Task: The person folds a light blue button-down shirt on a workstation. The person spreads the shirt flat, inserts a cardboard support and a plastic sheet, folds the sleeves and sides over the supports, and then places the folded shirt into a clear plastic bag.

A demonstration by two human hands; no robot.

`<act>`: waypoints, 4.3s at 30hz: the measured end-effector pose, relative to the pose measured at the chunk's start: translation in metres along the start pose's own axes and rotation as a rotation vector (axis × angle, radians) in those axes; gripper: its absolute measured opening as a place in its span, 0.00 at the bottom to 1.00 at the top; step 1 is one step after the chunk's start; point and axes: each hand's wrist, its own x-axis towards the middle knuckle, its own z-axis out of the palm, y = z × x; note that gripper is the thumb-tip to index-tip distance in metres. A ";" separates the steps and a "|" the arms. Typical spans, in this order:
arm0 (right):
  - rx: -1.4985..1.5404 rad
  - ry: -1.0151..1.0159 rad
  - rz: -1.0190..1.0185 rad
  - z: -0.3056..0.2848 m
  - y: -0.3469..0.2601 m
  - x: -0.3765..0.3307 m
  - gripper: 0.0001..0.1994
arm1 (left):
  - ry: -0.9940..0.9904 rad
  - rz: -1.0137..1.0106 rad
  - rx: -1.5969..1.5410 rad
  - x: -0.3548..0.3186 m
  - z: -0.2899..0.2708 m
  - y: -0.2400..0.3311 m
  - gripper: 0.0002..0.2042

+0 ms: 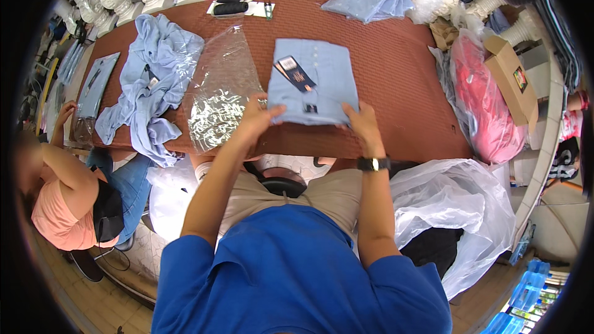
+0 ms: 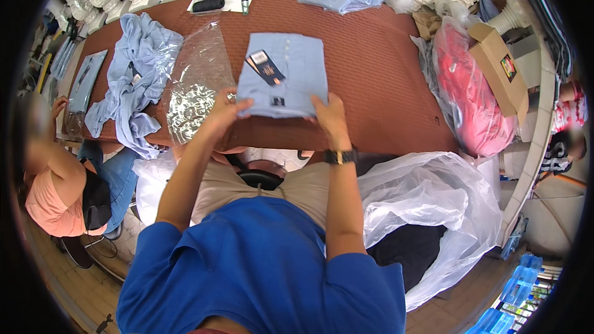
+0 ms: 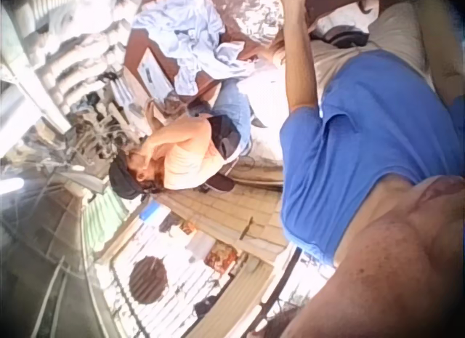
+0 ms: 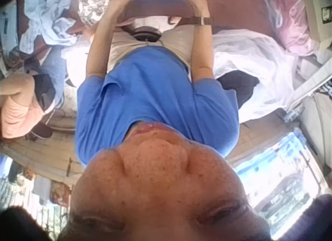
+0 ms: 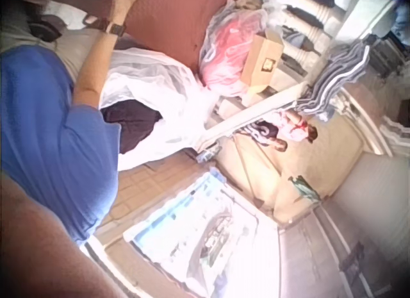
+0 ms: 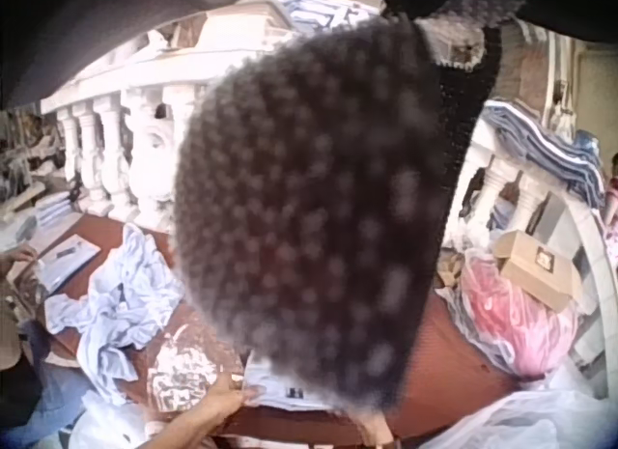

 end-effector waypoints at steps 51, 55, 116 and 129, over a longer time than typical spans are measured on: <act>-0.296 -0.520 -0.820 0.078 -0.260 0.098 0.14 | -0.191 1.058 0.743 0.005 -0.137 0.302 0.09; -0.252 -0.547 -0.721 0.070 -0.258 0.096 0.13 | -0.263 1.183 0.891 0.041 -0.132 0.277 0.14; 0.524 -0.100 -0.394 -0.003 0.001 0.098 0.26 | -0.275 1.154 1.422 0.100 0.079 0.082 0.36; 0.334 -0.170 -0.293 0.004 -0.019 0.115 0.24 | -0.153 1.264 1.442 0.120 0.106 0.083 0.28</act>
